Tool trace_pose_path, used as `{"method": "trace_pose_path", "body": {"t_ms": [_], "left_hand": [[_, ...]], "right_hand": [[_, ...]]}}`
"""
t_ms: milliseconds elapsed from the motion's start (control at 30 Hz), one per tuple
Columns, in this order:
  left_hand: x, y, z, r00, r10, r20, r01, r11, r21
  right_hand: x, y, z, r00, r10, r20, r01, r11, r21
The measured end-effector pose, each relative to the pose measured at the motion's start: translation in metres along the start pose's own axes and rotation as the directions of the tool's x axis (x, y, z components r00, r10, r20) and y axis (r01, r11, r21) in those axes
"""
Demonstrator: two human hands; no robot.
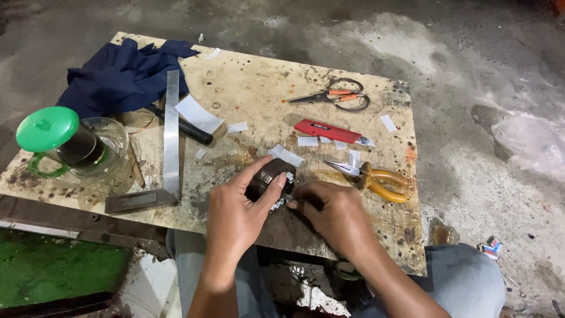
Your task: The person is manually inserting thin insulation strips into the slots of a motor stator as part of a repair or assembly process.
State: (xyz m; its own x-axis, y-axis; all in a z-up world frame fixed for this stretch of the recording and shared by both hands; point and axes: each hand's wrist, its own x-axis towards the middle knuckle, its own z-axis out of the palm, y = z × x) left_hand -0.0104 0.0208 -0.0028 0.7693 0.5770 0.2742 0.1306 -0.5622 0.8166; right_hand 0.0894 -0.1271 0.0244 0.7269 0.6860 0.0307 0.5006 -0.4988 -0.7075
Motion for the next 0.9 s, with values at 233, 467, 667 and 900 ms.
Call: {"method": "trace_pose_path", "body": {"t_ms": [233,467,667,900], "left_hand": [[0.005,-0.003,-0.008,0.999,0.002,0.054,0.004,0.994,-0.113],[0.006,-0.002,-0.014,0.995,0.004,0.098,0.021,0.969,-0.247],[0.0,-0.009,-0.015,0.991,0.021,0.13,0.018,0.957,-0.289],[-0.014,-0.039,-0.021,0.952,0.047,0.303,0.055,0.945,-0.321]], "right_hand": [[0.009,0.005,0.008,0.994,-0.106,-0.02,0.107,0.992,0.061],[0.023,0.013,0.009,0.999,-0.027,-0.044,0.022,0.994,-0.104],[0.029,-0.01,-0.007,0.968,-0.237,0.078,0.244,0.964,-0.101],[0.037,0.023,-0.001,0.831,-0.543,0.12,0.548,0.837,-0.011]]}}
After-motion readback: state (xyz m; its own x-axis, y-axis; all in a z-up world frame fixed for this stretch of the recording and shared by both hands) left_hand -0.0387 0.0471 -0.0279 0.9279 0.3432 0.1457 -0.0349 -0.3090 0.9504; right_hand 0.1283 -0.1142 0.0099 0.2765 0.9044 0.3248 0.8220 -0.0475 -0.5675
